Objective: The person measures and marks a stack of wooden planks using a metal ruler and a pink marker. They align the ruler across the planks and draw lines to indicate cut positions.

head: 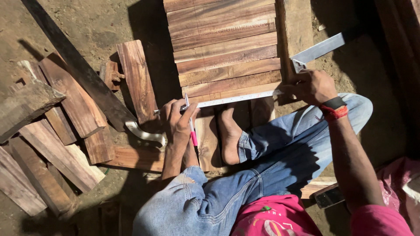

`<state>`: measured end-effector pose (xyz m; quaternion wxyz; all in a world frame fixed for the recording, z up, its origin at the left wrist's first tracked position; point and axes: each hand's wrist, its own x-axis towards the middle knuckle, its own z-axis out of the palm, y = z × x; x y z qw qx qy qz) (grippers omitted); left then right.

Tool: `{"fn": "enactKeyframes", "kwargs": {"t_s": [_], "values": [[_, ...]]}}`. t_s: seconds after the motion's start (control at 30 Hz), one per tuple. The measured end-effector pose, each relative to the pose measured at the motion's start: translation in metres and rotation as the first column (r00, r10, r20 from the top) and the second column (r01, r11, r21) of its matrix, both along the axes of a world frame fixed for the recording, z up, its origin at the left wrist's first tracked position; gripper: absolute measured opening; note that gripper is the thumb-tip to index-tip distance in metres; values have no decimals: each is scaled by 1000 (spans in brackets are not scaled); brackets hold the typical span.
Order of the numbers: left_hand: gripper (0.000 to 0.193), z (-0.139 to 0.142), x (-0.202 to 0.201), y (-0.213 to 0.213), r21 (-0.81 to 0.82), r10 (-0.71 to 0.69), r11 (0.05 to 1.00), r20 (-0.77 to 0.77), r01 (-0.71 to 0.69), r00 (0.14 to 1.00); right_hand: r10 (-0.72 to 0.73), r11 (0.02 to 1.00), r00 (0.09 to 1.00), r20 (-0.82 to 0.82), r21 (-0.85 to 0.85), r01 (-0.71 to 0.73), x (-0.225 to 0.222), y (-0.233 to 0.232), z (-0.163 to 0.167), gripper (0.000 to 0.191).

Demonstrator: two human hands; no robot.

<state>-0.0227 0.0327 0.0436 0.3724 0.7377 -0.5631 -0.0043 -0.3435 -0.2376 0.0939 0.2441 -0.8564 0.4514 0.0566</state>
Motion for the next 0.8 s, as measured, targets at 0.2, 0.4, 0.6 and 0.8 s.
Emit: {"fn": "enactKeyframes", "kwargs": {"t_s": [0.2,0.4,0.6,0.8], "values": [[28,-1,1,-1,-7,-21,1000,36,21,999,22,998,998,-53,-60,-25,-7,-4,-6,34],[24,-2,0,-3,-18,-10,1000,27,11,1000,75,996,996,39,-52,-73,-16,-11,-15,33],[25,-6,0,-1,-15,2,1000,24,-2,1000,177,978,984,23,-120,-173,-15,-8,-21,28],[25,-8,2,-1,-10,15,1000,34,-15,999,263,955,963,64,-161,-250,-13,-10,-24,25]]}}
